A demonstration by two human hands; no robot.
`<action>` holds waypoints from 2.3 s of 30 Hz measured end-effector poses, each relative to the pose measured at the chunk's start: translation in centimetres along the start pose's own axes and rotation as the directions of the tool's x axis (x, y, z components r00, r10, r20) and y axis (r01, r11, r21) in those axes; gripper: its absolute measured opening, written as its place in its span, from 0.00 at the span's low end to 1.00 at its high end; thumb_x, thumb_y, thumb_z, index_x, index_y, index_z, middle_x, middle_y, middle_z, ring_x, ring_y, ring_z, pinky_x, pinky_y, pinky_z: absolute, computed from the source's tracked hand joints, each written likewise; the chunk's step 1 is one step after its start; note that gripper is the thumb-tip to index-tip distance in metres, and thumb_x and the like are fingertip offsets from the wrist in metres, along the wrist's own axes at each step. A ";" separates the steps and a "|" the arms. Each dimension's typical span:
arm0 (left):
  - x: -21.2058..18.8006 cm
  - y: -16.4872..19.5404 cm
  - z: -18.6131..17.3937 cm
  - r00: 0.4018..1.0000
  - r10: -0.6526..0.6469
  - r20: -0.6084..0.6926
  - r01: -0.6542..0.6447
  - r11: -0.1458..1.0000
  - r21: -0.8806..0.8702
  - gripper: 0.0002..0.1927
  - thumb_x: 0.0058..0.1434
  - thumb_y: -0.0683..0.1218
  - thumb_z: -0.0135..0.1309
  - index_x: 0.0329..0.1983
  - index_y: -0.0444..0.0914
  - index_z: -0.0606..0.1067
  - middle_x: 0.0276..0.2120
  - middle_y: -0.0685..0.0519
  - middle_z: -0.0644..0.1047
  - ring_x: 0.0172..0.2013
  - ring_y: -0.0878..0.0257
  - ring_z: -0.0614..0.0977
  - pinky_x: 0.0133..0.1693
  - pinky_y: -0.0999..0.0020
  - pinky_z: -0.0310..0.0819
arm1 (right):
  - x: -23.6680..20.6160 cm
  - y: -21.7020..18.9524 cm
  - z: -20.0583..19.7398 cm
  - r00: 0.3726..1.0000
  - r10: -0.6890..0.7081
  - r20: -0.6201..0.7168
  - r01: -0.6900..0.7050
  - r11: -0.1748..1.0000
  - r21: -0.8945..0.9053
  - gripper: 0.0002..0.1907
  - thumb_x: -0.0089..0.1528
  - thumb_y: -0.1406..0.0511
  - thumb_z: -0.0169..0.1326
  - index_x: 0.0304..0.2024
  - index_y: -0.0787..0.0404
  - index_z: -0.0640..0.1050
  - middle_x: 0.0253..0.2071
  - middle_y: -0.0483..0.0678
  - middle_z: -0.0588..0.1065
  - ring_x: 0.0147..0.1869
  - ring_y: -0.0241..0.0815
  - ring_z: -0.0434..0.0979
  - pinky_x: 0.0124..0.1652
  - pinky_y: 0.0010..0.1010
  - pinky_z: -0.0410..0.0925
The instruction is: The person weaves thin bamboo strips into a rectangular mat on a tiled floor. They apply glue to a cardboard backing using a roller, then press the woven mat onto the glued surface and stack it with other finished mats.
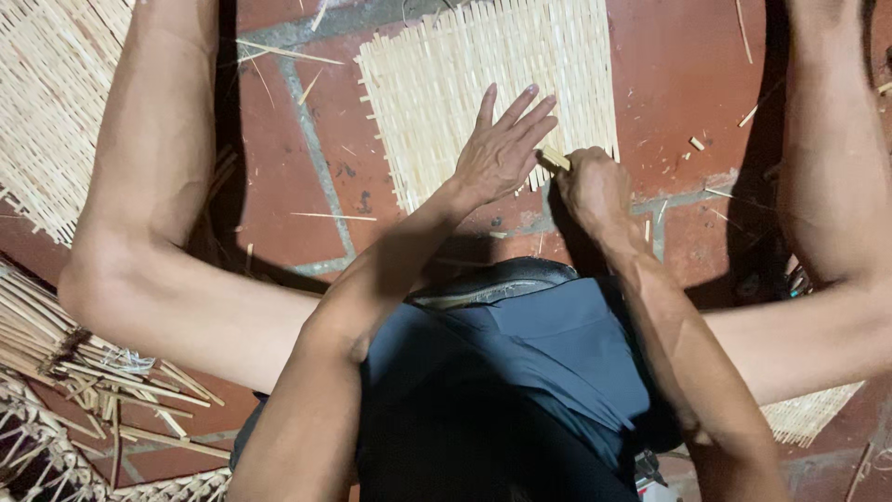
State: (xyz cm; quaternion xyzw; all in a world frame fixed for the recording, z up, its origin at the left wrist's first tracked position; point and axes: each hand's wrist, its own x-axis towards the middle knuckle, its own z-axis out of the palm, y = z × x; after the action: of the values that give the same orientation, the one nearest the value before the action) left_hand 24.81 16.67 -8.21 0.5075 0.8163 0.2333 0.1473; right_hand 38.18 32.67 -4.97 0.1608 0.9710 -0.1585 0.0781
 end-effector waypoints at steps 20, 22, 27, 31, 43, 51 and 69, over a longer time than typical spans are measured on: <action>0.0 0.3 -0.2 0.994 0.003 0.105 -0.019 0.990 0.143 0.26 0.73 0.56 0.40 0.74 0.49 0.63 0.76 0.59 0.53 0.75 0.59 0.47 0.72 0.35 0.26 | 2.5 1.3 0.3 0.923 0.231 0.308 -0.323 0.900 0.292 0.07 0.60 0.70 0.61 0.34 0.72 0.79 0.21 0.56 0.74 0.18 0.42 0.71 0.15 0.34 0.65; 0.0 0.3 -0.1 0.995 0.000 0.099 -0.016 0.987 0.159 0.25 0.75 0.55 0.38 0.73 0.49 0.64 0.76 0.60 0.53 0.76 0.59 0.48 0.72 0.35 0.27 | 2.6 1.5 0.4 0.920 0.228 0.319 -0.323 0.902 0.287 0.06 0.59 0.71 0.60 0.34 0.71 0.79 0.21 0.55 0.74 0.17 0.42 0.70 0.14 0.33 0.64; -0.1 0.3 0.1 0.997 0.012 0.073 -0.022 0.989 0.146 0.24 0.76 0.54 0.38 0.74 0.49 0.64 0.76 0.59 0.53 0.76 0.57 0.49 0.72 0.32 0.29 | 1.1 2.2 0.0 0.944 0.136 0.302 -0.316 0.642 0.698 0.05 0.63 0.70 0.57 0.36 0.69 0.78 0.25 0.48 0.74 0.23 0.36 0.71 0.19 0.29 0.65; -0.4 0.2 0.2 0.996 0.021 0.085 -0.035 0.985 0.167 0.25 0.75 0.52 0.38 0.74 0.48 0.63 0.77 0.58 0.53 0.76 0.56 0.49 0.72 0.32 0.29 | 0.2 2.4 -0.4 0.954 0.128 0.272 -0.284 0.676 0.680 0.04 0.64 0.71 0.55 0.36 0.67 0.78 0.27 0.46 0.74 0.27 0.37 0.72 0.25 0.32 0.68; -0.2 0.1 0.6 0.998 0.036 0.055 -0.043 0.990 0.135 0.24 0.76 0.52 0.38 0.74 0.47 0.64 0.76 0.58 0.54 0.76 0.55 0.50 0.72 0.32 0.30 | -0.6 -1.0 -0.9 0.923 0.303 0.237 -0.383 0.664 0.643 0.09 0.63 0.67 0.58 0.40 0.69 0.80 0.30 0.55 0.79 0.28 0.41 0.78 0.26 0.35 0.72; -0.3 0.3 0.5 0.999 0.045 0.028 -0.048 0.992 0.121 0.24 0.75 0.53 0.40 0.73 0.47 0.65 0.76 0.57 0.55 0.75 0.55 0.50 0.72 0.31 0.30 | 0.5 -0.3 -0.3 0.960 0.240 0.144 -0.267 0.941 0.210 0.08 0.66 0.70 0.58 0.36 0.73 0.81 0.24 0.59 0.77 0.22 0.47 0.76 0.21 0.41 0.70; 0.1 0.1 0.7 0.994 -0.004 0.113 -0.012 0.989 0.145 0.26 0.76 0.54 0.35 0.76 0.49 0.59 0.77 0.60 0.51 0.76 0.58 0.48 0.72 0.34 0.26 | 1.6 1.2 -1.6 0.883 0.249 0.399 -0.458 0.650 0.607 0.01 0.62 0.70 0.54 0.35 0.59 0.76 0.25 0.43 0.71 0.24 0.32 0.68 0.22 0.25 0.63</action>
State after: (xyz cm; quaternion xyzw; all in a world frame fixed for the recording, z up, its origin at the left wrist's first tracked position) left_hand 25.21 16.92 -8.78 0.5310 0.8204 0.1442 0.1556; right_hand 36.96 34.71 -4.12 0.3420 0.7700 -0.5081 0.1790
